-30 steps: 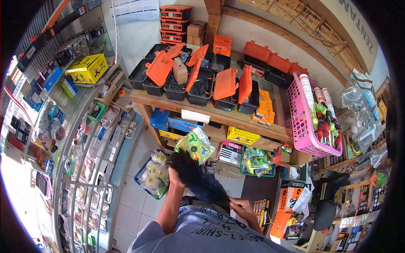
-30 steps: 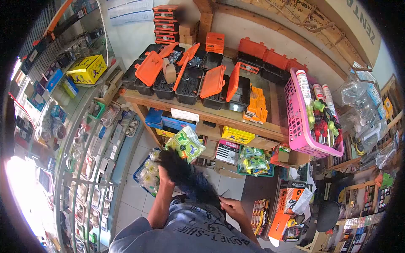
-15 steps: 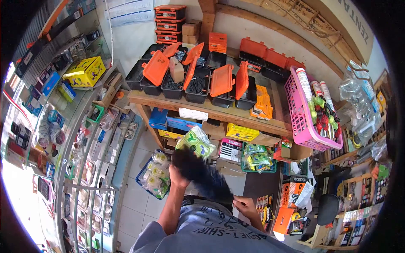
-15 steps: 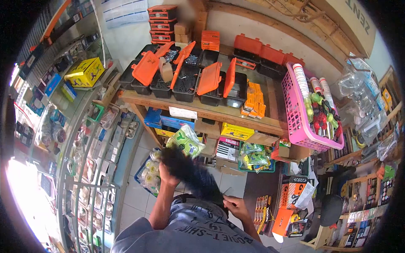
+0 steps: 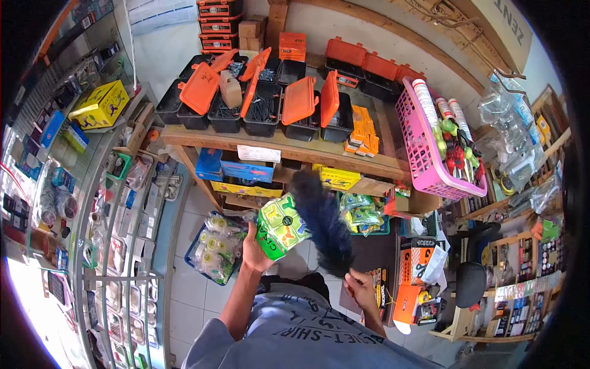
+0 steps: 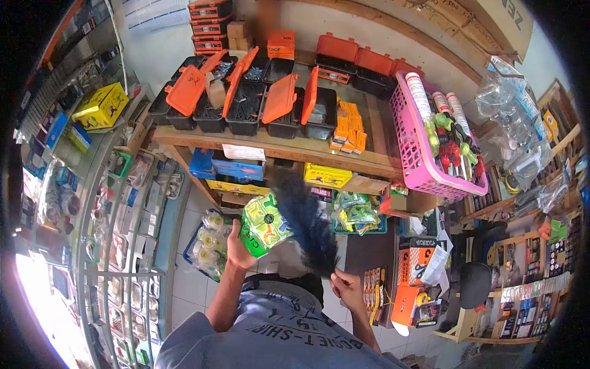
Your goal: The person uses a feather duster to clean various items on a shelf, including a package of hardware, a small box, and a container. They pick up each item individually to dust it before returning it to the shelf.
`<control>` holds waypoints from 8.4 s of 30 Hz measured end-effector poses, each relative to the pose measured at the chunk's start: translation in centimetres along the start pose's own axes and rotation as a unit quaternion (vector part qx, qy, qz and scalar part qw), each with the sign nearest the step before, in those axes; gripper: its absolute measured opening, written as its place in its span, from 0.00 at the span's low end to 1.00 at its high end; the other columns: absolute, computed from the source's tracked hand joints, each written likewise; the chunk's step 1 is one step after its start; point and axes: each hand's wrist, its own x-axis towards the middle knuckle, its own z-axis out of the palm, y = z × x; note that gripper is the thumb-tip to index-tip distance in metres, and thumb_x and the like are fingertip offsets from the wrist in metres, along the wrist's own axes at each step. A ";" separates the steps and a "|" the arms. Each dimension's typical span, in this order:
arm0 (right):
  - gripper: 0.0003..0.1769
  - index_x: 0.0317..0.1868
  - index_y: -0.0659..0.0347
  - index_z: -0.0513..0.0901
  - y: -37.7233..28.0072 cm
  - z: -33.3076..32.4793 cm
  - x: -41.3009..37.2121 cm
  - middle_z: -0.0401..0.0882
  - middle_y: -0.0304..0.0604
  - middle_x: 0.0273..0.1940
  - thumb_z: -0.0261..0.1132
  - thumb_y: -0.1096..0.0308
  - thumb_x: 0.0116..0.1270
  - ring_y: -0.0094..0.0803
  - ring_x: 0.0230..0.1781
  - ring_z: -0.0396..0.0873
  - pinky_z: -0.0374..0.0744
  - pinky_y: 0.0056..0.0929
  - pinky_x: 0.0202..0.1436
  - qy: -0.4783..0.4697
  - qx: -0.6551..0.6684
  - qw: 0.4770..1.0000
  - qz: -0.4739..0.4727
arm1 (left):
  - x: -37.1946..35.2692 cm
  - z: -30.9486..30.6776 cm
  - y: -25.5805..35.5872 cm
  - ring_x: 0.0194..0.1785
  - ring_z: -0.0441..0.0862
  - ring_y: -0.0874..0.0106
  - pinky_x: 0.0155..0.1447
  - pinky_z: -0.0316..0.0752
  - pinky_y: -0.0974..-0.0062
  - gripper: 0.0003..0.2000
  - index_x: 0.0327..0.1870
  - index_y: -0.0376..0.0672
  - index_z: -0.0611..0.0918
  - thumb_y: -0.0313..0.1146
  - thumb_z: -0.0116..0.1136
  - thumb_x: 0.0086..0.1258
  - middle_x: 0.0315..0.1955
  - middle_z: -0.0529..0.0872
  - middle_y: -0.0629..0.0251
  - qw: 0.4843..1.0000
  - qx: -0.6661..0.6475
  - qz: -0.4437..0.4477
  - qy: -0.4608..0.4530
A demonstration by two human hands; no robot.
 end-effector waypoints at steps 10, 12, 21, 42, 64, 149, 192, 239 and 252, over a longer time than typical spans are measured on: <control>0.15 0.43 0.64 0.81 -1.0 -0.6 0.9 0.72 0.28 0.24 0.69 0.62 0.64 0.12 0.22 0.67 0.62 0.16 0.22 0.152 -0.227 0.951 -0.142 | -1.1 0.4 -1.8 0.68 0.68 0.58 0.71 0.63 0.56 0.41 0.72 0.41 0.60 0.67 0.31 0.69 0.68 0.67 0.56 0.982 0.107 -0.156 -0.019; 0.13 0.37 0.62 0.79 -1.6 2.0 0.9 0.72 0.29 0.21 0.70 0.61 0.64 0.12 0.20 0.67 0.61 0.17 0.20 0.140 -0.148 0.949 -0.241 | -1.4 0.1 -2.9 0.68 0.69 0.58 0.70 0.64 0.56 0.40 0.72 0.41 0.61 0.66 0.34 0.69 0.68 0.68 0.56 0.976 0.125 -0.172 -0.035; 0.14 0.26 0.62 0.78 -2.1 3.1 -0.1 0.74 0.32 0.17 0.68 0.64 0.65 0.18 0.15 0.69 0.66 0.22 0.18 0.060 0.031 0.997 0.031 | -3.0 -3.1 -5.3 0.66 0.71 0.59 0.69 0.66 0.57 0.38 0.70 0.40 0.63 0.64 0.37 0.70 0.65 0.71 0.56 0.965 0.127 -0.224 0.042; 0.08 0.43 0.69 0.79 -6.2 1.1 0.4 0.77 0.39 0.24 0.62 0.78 0.64 0.20 0.21 0.74 0.71 0.23 0.23 0.133 -0.097 0.982 -0.097 | 3.1 -3.8 -7.7 0.31 0.69 0.85 0.33 0.65 0.79 0.10 0.35 0.42 0.78 0.36 0.50 0.77 0.27 0.75 0.79 0.716 0.690 0.083 0.068; 0.05 0.39 0.66 0.77 -8.3 10.9 1.2 0.75 0.38 0.21 0.56 0.74 0.72 0.20 0.15 0.72 0.70 0.20 0.18 0.150 0.164 0.953 -0.206 | 1.2 5.3 -8.7 0.70 0.64 0.60 0.72 0.57 0.55 0.56 0.74 0.44 0.56 0.80 0.47 0.50 0.72 0.61 0.60 0.979 0.102 0.056 -0.168; 0.20 0.55 0.65 0.81 -9.6 3.3 -1.2 0.75 0.45 0.25 0.61 0.81 0.62 0.26 0.23 0.70 0.70 0.26 0.27 0.012 -0.312 0.931 -0.189 | 0.4 0.4 2.3 0.55 0.75 0.64 0.61 0.70 0.66 0.47 0.71 0.43 0.64 0.76 0.21 0.65 0.58 0.76 0.62 0.901 0.278 0.289 0.168; 0.18 0.53 0.61 0.83 -8.8 3.4 -1.3 0.70 0.45 0.22 0.65 0.77 0.61 0.30 0.18 0.67 0.66 0.27 0.23 -0.019 -0.306 0.924 -0.228 | 0.8 -1.2 1.5 0.61 0.72 0.63 0.66 0.65 0.66 0.45 0.70 0.41 0.65 0.74 0.22 0.67 0.60 0.75 0.61 0.882 0.305 0.305 0.188; 0.14 0.30 0.68 0.78 -10.7 0.1 7.5 0.68 0.39 0.16 0.62 0.65 0.68 0.24 0.19 0.66 0.67 0.28 0.25 -0.289 -0.358 0.884 -0.088 | -7.8 -2.3 0.2 0.62 0.72 0.63 0.68 0.64 0.66 0.39 0.61 0.34 0.75 0.45 0.77 0.49 0.58 0.77 0.56 0.777 0.605 -0.123 0.123; 0.21 0.21 0.65 0.74 -8.9 -0.9 7.9 0.70 0.37 0.15 0.59 0.60 0.71 0.23 0.17 0.67 0.67 0.30 0.24 -0.292 -0.336 0.895 -0.022 | -7.8 -4.1 0.7 0.52 0.78 0.66 0.61 0.70 0.68 0.31 0.55 0.35 0.78 0.36 0.76 0.49 0.49 0.82 0.60 0.851 0.507 -0.023 0.135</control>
